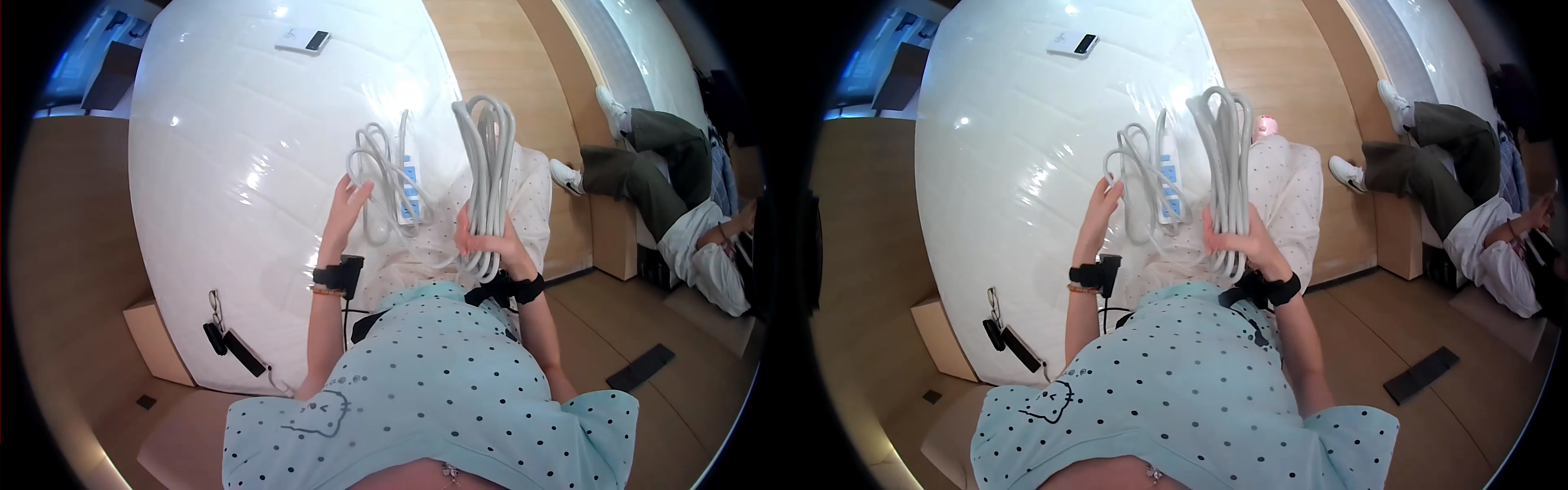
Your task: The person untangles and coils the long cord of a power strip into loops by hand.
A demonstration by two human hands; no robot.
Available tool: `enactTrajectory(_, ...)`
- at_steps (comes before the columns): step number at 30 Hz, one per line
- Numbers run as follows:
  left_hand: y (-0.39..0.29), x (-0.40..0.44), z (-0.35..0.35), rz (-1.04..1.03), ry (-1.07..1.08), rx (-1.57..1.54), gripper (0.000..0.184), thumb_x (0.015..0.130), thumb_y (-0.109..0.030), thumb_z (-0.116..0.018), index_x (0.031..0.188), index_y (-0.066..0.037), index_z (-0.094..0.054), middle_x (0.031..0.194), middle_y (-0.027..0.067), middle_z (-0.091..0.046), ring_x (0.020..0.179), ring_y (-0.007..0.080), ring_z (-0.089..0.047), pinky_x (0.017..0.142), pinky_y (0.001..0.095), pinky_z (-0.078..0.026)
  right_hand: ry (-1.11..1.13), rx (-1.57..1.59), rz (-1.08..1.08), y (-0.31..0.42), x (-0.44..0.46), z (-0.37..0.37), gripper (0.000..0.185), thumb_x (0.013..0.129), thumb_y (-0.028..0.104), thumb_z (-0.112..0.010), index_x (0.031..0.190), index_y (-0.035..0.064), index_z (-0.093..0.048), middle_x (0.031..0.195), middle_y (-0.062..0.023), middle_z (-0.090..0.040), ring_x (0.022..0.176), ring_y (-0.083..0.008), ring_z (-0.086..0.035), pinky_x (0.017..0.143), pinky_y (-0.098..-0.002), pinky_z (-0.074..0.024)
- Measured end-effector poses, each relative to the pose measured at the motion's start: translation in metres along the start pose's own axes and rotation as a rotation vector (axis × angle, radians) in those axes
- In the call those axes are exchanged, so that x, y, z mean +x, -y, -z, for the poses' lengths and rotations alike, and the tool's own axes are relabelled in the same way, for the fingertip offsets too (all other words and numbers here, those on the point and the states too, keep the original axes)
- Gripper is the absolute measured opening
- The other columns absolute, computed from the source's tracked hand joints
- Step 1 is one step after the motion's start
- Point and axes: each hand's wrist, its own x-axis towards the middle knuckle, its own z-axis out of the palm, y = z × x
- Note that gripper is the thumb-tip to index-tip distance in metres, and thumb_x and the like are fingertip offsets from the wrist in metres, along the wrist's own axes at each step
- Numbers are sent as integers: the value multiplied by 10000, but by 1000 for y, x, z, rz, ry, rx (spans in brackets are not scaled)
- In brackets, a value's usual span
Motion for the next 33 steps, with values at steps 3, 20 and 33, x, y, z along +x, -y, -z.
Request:
enactTrajectory(3, 0, 12, -19, -155, 13, -180, 665, 834, -266, -565, 1346, 59, -290, 1373, 207, -346, 1300, 260, -323, 1042, 336, -280, 132, 135, 20, -6, -3, -7, 245, 625, 90, -639, 815, -5, -517, 643, -65, -525, 576, -149, -536, 550, -259, -430)
enactTrajectory(20, -89, -59, -26, -259, 239, -713, 802, 668, 7, -384, 1429, -139, -178, 1297, 135, -439, 1190, 280, -458, 1063, 400, -288, -3, -753, 202, -12, 13, -22, 346, 618, 149, -657, 902, -7, -536, 682, -109, -569, 610, -260, -569, 572, -321, -433)
enactTrajectory(33, -78, -61, -35, -325, 432, -1288, 760, 792, -413, -496, 1397, -41, -225, 1357, 193, -355, 1254, 365, -362, 1095, 481, -240, -168, -990, 220, -18, 24, -56, 344, 597, 142, -653, 868, -2, -499, 676, -184, -545, 671, -374, -552, 587, -419, -430)
